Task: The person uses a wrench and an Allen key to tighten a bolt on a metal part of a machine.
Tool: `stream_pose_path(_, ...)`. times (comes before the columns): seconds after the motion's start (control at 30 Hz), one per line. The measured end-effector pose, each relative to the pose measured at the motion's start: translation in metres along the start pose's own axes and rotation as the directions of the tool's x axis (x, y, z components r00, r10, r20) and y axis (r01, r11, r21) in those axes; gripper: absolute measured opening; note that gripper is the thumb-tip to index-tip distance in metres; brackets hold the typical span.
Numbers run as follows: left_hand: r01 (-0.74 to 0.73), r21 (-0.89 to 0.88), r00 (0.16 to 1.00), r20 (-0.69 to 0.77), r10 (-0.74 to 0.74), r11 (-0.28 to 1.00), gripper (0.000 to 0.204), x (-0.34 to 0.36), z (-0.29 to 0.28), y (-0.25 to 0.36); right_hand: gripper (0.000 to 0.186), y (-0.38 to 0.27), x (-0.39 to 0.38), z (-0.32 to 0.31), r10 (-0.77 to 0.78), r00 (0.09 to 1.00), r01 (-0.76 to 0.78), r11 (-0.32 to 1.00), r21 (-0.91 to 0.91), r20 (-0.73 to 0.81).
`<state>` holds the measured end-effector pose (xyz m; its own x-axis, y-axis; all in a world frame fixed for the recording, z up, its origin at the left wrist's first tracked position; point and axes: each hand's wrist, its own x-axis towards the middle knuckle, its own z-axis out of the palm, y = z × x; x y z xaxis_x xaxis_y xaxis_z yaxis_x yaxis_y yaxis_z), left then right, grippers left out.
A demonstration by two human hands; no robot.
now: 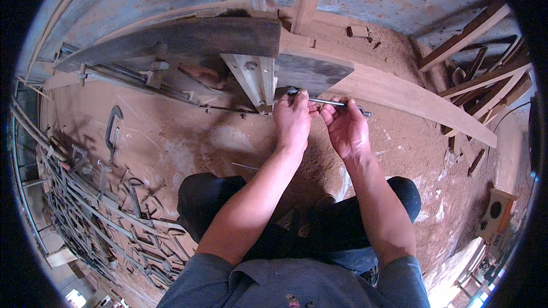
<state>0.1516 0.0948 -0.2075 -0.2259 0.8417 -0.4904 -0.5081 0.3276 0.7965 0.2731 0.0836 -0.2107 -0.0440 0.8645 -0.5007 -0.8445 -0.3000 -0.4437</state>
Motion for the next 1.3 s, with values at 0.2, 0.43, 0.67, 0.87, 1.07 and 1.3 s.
stream_pose_path(0.2,0.095,-0.089,0.992,0.092,-0.086,0.992,0.023,-0.006,-0.007,0.006,0.02,0.006,-0.023,0.036,-0.259,0.964,0.234,0.939,-0.252,-0.069)
stream_pose_path(0.43,0.326,-0.635,0.918,0.389,-0.074,0.701,0.032,0.007,-0.026,-0.006,0.028,0.017,-0.038,0.088,-0.319,0.72,0.647,-0.015,-0.763,0.616)
stream_pose_path(0.67,-0.086,-0.219,0.847,0.497,0.187,0.972,0.027,0.021,-0.04,-0.019,0.032,0.029,-0.031,0.114,-0.251,0.563,0.759,-0.219,-0.613,0.787)
stream_pose_path(0.87,0.205,-0.517,0.868,0.489,0.09,0.831,0.028,0.019,-0.04,-0.027,0.019,0.032,-0.022,0.111,-0.316,0.547,0.746,-0.237,-0.622,0.775)
stream_pose_path(1.07,0.345,-0.62,0.912,0.398,-0.096,0.705,0.028,0.012,-0.038,-0.027,0.013,0.031,-0.033,0.09,-0.389,0.693,0.62,-0.108,-0.777,0.607)
stream_pose_path(1.3,0.263,-0.48,0.965,0.144,-0.221,0.837,0.031,-0.01,-0.019,0.006,0.025,-0.013,-0.019,0.044,-0.272,0.946,0.208,0.928,-0.31,-0.179)
